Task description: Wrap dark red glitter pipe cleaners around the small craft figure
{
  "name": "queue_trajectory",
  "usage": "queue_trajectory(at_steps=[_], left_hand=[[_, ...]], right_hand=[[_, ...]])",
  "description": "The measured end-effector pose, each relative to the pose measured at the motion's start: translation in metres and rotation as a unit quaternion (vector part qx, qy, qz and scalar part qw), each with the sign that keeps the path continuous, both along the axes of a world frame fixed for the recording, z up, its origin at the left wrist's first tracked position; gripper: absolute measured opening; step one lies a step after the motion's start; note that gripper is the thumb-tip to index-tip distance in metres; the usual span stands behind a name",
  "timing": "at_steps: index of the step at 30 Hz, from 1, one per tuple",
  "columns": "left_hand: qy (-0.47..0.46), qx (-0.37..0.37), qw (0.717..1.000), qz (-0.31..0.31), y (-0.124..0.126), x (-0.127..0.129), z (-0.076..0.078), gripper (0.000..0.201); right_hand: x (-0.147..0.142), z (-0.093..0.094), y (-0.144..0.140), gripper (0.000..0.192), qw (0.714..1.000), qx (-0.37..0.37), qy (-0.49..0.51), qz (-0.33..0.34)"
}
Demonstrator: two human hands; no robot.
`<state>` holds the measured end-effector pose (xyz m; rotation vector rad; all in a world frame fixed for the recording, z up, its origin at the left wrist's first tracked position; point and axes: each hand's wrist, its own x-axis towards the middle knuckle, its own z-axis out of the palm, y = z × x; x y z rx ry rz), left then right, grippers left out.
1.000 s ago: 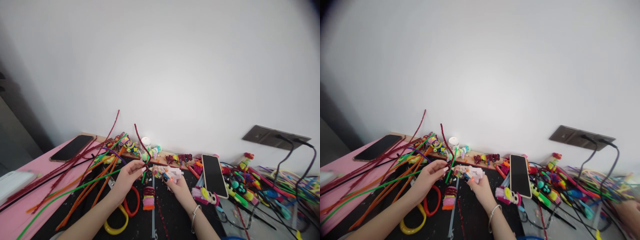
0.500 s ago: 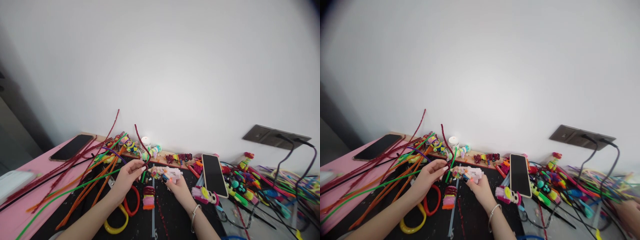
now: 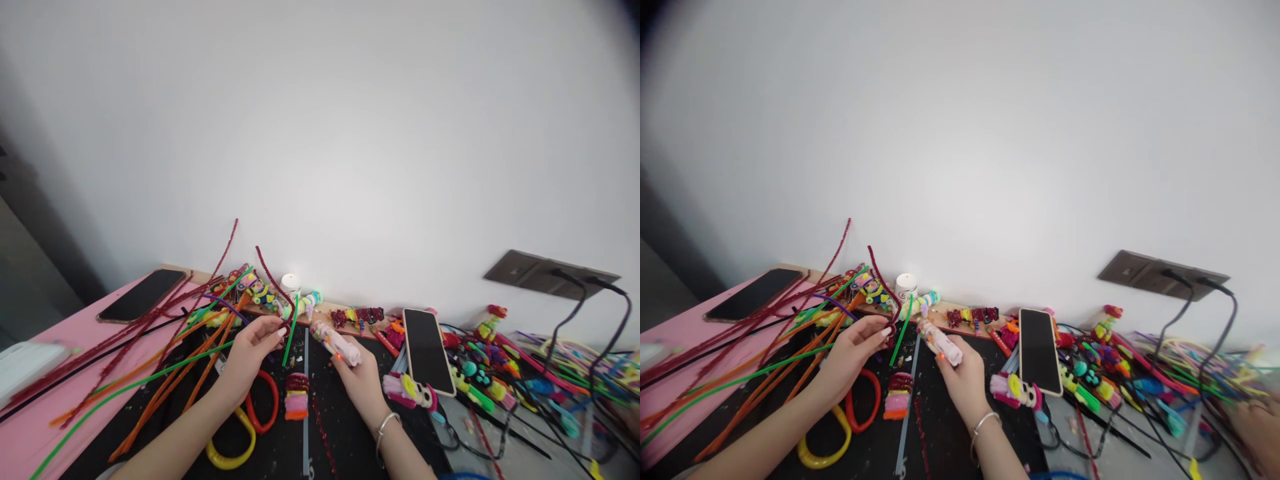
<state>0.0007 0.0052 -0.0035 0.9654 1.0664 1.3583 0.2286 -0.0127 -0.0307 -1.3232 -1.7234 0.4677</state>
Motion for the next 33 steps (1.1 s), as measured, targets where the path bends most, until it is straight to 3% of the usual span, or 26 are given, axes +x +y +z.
queue_trajectory(at_steps=[5, 9, 16, 23, 28, 33], left_hand=[[0.04, 0.01, 0.999, -0.003, -0.001, 0.001, 0.003, 0.03], [0.079, 0.031, 0.996, -0.03, -0.002, 0.002, 0.001, 0.025], [0.18, 0.117, 0.968, -0.133, -0.01, 0.004, -0.005, 0.011], [0.28, 0.163, 0.924, -0.204, -0.02, 0.009, 0.011, 0.011], [0.25, 0.121, 0.939, -0.206, -0.017, 0.008, 0.004, 0.009], [0.156, 0.081, 0.965, -0.193, -0.013, 0.007, -0.005, 0.008]], right_hand=[[0.004, -0.006, 0.002, 0.047, 0.98, 0.04, -0.18, -0.078], [0.0, -0.007, -0.001, 0.056, 0.965, 0.042, -0.237, -0.106], [-0.01, 0.01, -0.015, 0.04, 0.982, 0.142, -0.124, -0.024], [-0.027, 0.011, -0.023, 0.007, 0.992, 0.12, -0.041, -0.027], [-0.031, 0.008, -0.024, 0.009, 0.995, 0.096, 0.007, -0.04], [-0.033, 0.011, -0.026, 0.014, 0.995, 0.096, 0.018, -0.032]])
